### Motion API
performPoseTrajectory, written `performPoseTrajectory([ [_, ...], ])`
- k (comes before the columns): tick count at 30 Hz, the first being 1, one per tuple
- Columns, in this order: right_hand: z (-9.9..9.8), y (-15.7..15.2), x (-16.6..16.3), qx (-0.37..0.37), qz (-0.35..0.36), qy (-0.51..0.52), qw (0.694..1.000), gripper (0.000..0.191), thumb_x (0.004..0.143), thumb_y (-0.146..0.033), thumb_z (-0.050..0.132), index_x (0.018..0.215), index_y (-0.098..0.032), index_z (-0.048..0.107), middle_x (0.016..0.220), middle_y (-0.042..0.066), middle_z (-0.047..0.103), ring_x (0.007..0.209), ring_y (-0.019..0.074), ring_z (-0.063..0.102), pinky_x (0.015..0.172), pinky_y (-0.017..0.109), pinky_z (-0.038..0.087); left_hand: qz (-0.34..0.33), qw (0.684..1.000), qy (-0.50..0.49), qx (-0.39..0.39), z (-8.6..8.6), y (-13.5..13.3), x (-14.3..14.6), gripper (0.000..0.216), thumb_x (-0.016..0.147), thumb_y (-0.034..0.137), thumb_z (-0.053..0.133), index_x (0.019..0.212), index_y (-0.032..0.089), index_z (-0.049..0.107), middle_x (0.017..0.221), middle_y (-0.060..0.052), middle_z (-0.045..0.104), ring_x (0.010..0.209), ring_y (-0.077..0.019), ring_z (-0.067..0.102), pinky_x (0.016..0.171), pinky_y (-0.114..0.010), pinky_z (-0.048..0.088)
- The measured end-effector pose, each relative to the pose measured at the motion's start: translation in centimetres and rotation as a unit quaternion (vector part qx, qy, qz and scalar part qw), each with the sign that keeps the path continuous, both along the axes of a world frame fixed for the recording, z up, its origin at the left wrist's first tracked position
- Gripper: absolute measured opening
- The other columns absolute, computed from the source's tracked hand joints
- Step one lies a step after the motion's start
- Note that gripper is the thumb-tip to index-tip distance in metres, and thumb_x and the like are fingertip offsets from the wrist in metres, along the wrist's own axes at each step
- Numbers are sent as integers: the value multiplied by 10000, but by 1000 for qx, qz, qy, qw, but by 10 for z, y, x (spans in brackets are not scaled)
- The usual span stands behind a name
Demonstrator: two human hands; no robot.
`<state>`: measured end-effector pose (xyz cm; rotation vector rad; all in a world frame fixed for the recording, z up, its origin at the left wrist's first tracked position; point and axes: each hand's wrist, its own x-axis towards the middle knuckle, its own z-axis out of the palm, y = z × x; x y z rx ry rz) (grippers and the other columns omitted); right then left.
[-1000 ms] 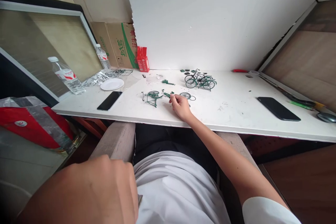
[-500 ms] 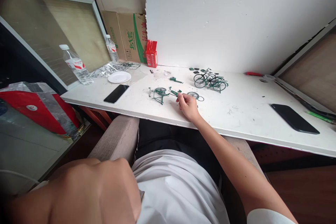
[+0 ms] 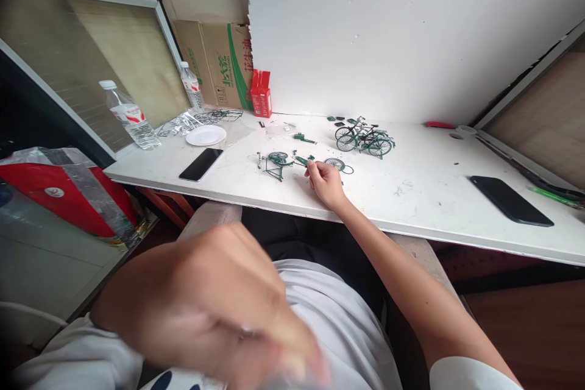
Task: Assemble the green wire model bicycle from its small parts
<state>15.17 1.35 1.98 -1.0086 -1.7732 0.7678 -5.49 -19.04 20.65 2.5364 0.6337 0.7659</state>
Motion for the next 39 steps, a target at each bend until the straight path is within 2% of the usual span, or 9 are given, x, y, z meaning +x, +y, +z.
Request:
performPoseTrajectory([
  [2, -1, 1, 0, -2, -2, 11, 1000, 621, 1016, -735, 504, 717, -208, 637, 514, 1, 537, 480, 157, 474, 560, 321, 383, 27, 999, -17, -16, -16, 2, 5, 160, 998, 360, 703, 1040, 314, 851, 842, 1, 815, 678, -147, 731, 678, -240, 590],
  [6, 0, 1, 0, 7, -1, 24, 1000, 601, 1025, -712, 511, 708, -213, 621, 511, -3, 530, 493, 163, 485, 584, 329, 397, 229, 973, 26, -19, -56, 50, -8, 243, 902, 424, 782, 774, 218, 794, 734, -22, 754, 698, -190, 704, 717, -290, 530],
  [9, 1, 0, 0, 9, 2, 16, 1000, 600, 1032, -705, 505, 708, -213, 621, 511, -3, 531, 504, 164, 497, 605, 330, 407, 402, 902, 150, -53, -80, 112, -23, 426, 859, 626, 750, 778, 207, 763, 834, -93, 770, 836, -285, 731, 777, -340, 523],
  [12, 1, 0, 1, 0, -1, 12, 1000, 616, 1022, -731, 494, 717, -214, 627, 512, -1, 533, 498, 165, 492, 590, 329, 402, 497, 833, 222, -94, -108, 157, -36, 659, 829, 820, 635, 940, 185, 771, 999, -187, 780, 1054, -388, 727, 864, -387, 529],
  [15, -1, 1, 1, -2, -3, 8, 1000, 635, 1014, -757, 478, 721, -214, 629, 515, 0, 533, 500, 165, 490, 587, 328, 403, 509, 819, 226, -137, -135, 177, -41, 803, 773, 921, 580, 1018, 180, 770, 1029, -211, 781, 1129, -429, 713, 885, -399, 534],
  [20, -2, 1, 0, -3, -4, 0, 1000, 655, 1004, -785, 461, 729, -215, 633, 519, 5, 544, 494, 167, 491, 579, 332, 405, 539, 818, 162, -116, -164, 187, -39, 766, 756, 917, 600, 1016, 211, 745, 1119, -176, 784, 1098, -377, 718, 858, -368, 517],
  [28, -3, 2, 0, 6, -6, -11, 1000, 650, 985, -804, 475, 807, -217, 692, 568, 29, 612, 547, 189, 564, 600, 330, 465, 517, 852, 3, -81, -188, 200, -35, 507, 756, 661, 830, 901, 223, 620, 925, -130, 745, 896, -312, 687, 691, -318, 423],
  [34, -6, 4, 2, -7, 28, -8, 1000, 568, 948, -730, 631, 1072, -197, 783, 839, 86, 795, 760, 244, 729, 641, 330, 547, 473, 876, -60, -71, -203, 200, -23, 283, 940, 469, 716, 1024, 234, 584, 745, -23, 649, 700, -228, 617, 651, -297, 370],
  [39, -5, 3, 2, -12, 39, -15, 999, 498, 965, -667, 653, 1060, -202, 807, 890, 93, 821, 842, 273, 780, 676, 342, 581, 417, 904, -72, -59, -207, 197, -19, 298, 975, 505, 668, 937, 230, 560, 697, 15, 576, 638, -179, 535, 622, -283, 310],
])
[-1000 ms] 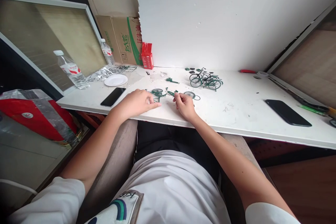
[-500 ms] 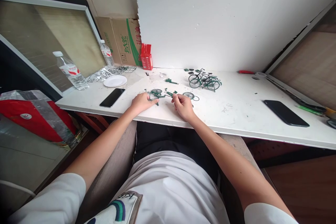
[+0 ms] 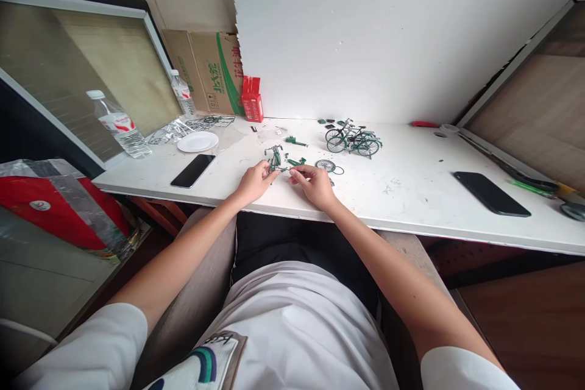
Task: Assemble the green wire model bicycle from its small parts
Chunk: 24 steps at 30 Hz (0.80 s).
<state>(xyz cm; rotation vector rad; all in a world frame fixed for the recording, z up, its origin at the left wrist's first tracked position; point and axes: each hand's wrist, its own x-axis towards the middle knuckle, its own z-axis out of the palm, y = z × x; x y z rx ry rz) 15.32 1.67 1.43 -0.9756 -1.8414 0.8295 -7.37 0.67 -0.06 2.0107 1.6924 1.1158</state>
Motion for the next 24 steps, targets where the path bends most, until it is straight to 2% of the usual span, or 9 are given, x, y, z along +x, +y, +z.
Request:
performPoseTrajectory([
  [4, 1, -1, -1, 4, 4, 7, 1000, 481, 970, -651, 655, 1046, -202, 809, 906, 98, 827, 856, 280, 793, 711, 355, 598, -91, 995, -47, -15, -1, 0, 1, 363, 954, 528, 698, 870, 228, 511, 689, 39, 513, 636, -150, 482, 623, -277, 317],
  [7, 0, 1, -1, -2, 7, 16, 1000, 496, 953, -665, 668, 1057, -199, 805, 910, 104, 829, 855, 289, 795, 692, 362, 602, -120, 989, -77, -25, -1, 1, 3, 377, 949, 525, 705, 862, 232, 485, 689, 46, 488, 634, -142, 459, 624, -278, 326],
  [10, -4, 4, 0, -10, 8, 28, 1000, 491, 932, -649, 704, 1090, -193, 795, 914, 106, 828, 857, 294, 797, 683, 366, 603, -119, 989, -85, -29, -1, 1, 3, 388, 938, 526, 720, 859, 231, 479, 700, 42, 497, 637, -141, 462, 621, -282, 333],
  [15, -9, 7, 0, -9, 4, 43, 999, 468, 936, -632, 709, 1104, -203, 787, 926, 103, 830, 888, 303, 801, 766, 403, 625, -115, 987, -106, -31, -3, 2, 2, 411, 930, 559, 716, 861, 231, 478, 717, 33, 511, 654, -145, 480, 629, -284, 347],
  [20, -7, 5, 0, 2, 18, 31, 999, 434, 946, -610, 710, 1069, -202, 794, 930, 103, 830, 888, 299, 802, 852, 430, 629, -116, 988, -97, -28, -3, 3, 2, 446, 910, 581, 738, 841, 230, 470, 705, 40, 490, 647, -140, 454, 632, -285, 344],
  [24, -6, 5, 1, 8, 19, 26, 999, 398, 969, -573, 694, 1081, -203, 787, 930, 95, 830, 892, 288, 801, 842, 417, 625, -112, 990, -86, -24, 0, 1, 3, 460, 914, 591, 733, 829, 230, 462, 708, 36, 497, 653, -141, 458, 637, -285, 346],
])
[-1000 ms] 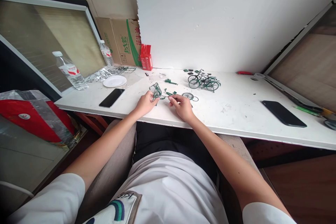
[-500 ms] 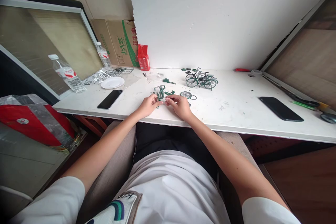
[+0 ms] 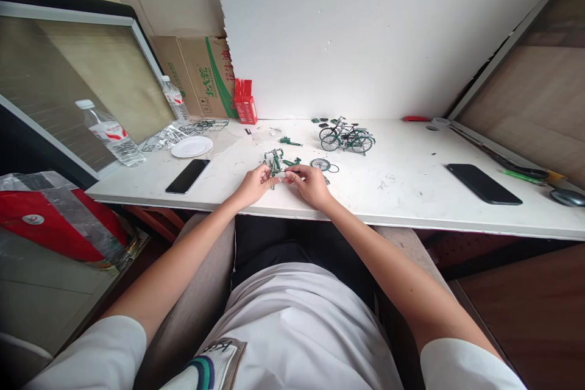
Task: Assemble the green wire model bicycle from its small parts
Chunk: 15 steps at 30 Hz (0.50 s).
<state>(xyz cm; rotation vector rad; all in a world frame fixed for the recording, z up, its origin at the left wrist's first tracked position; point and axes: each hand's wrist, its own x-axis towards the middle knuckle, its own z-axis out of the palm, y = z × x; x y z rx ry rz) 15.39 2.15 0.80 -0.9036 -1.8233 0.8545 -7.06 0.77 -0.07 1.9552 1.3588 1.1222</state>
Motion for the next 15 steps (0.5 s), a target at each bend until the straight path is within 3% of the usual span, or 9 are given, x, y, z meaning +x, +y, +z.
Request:
performPoseTrajectory([
  [15, 0, -1, -2, -14, -6, 21, 1000, 445, 944, -622, 693, 1060, -198, 770, 886, 99, 822, 851, 283, 790, 829, 411, 619, -4, 1000, 14, -3, 3, -1, 0, 456, 915, 600, 726, 842, 231, 468, 687, 39, 511, 638, -144, 451, 634, -288, 335],
])
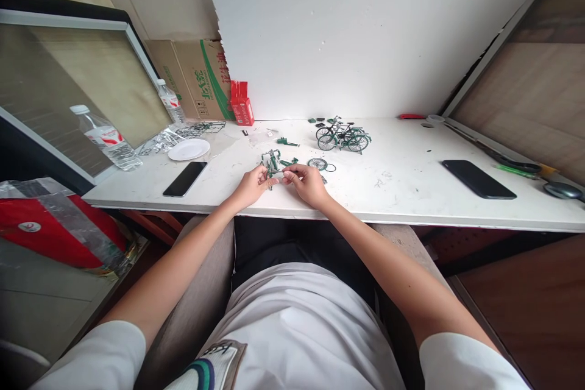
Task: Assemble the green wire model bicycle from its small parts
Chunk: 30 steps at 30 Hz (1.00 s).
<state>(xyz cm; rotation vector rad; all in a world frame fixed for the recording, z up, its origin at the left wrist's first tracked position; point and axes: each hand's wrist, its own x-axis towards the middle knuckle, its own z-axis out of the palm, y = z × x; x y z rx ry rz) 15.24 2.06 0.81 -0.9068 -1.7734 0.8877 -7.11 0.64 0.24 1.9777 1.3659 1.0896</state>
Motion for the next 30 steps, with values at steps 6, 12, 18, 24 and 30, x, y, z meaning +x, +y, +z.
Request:
performPoseTrajectory([
  [6, 1, 0, -1, -1, -3, -3, 1000, 428, 950, -610, 686, 1056, -204, 766, 882, 97, 820, 831, 285, 784, 828, 419, 612, -4, 1000, 14, 5, 1, -1, 0, 443, 924, 594, 717, 853, 233, 470, 683, 39, 525, 632, -148, 476, 632, -289, 339],
  [12, 1, 1, -1, 4, -1, -5, 1000, 425, 962, -599, 679, 1061, -193, 758, 879, 99, 817, 843, 274, 788, 855, 410, 611, 0, 1000, 29, 13, 2, -3, 0, 434, 937, 585, 709, 856, 227, 478, 689, 35, 521, 645, -146, 475, 635, -284, 347],
  [18, 3, -1, -1, 10, -6, -14, 1000, 435, 981, -591, 658, 1088, -180, 751, 885, 101, 817, 846, 267, 788, 845, 406, 614, -3, 999, 35, 23, 0, -2, 0, 413, 952, 575, 695, 879, 227, 485, 700, 40, 528, 651, -143, 482, 630, -275, 343],
  [24, 5, -4, -1, 11, -10, -20, 1000, 424, 978, -586, 670, 1067, -180, 753, 887, 107, 820, 851, 280, 799, 829, 410, 626, 3, 998, 51, 29, 0, -1, 1, 387, 964, 563, 689, 897, 222, 519, 701, 30, 564, 639, -150, 512, 622, -276, 345],
  [30, 6, -4, -3, 33, -12, -33, 999, 427, 985, -575, 667, 1091, -172, 759, 884, 101, 817, 836, 259, 798, 771, 359, 621, 24, 993, 111, 29, 4, -5, 4, 361, 1020, 572, 606, 933, 229, 533, 687, 24, 571, 627, -171, 542, 620, -282, 343],
])
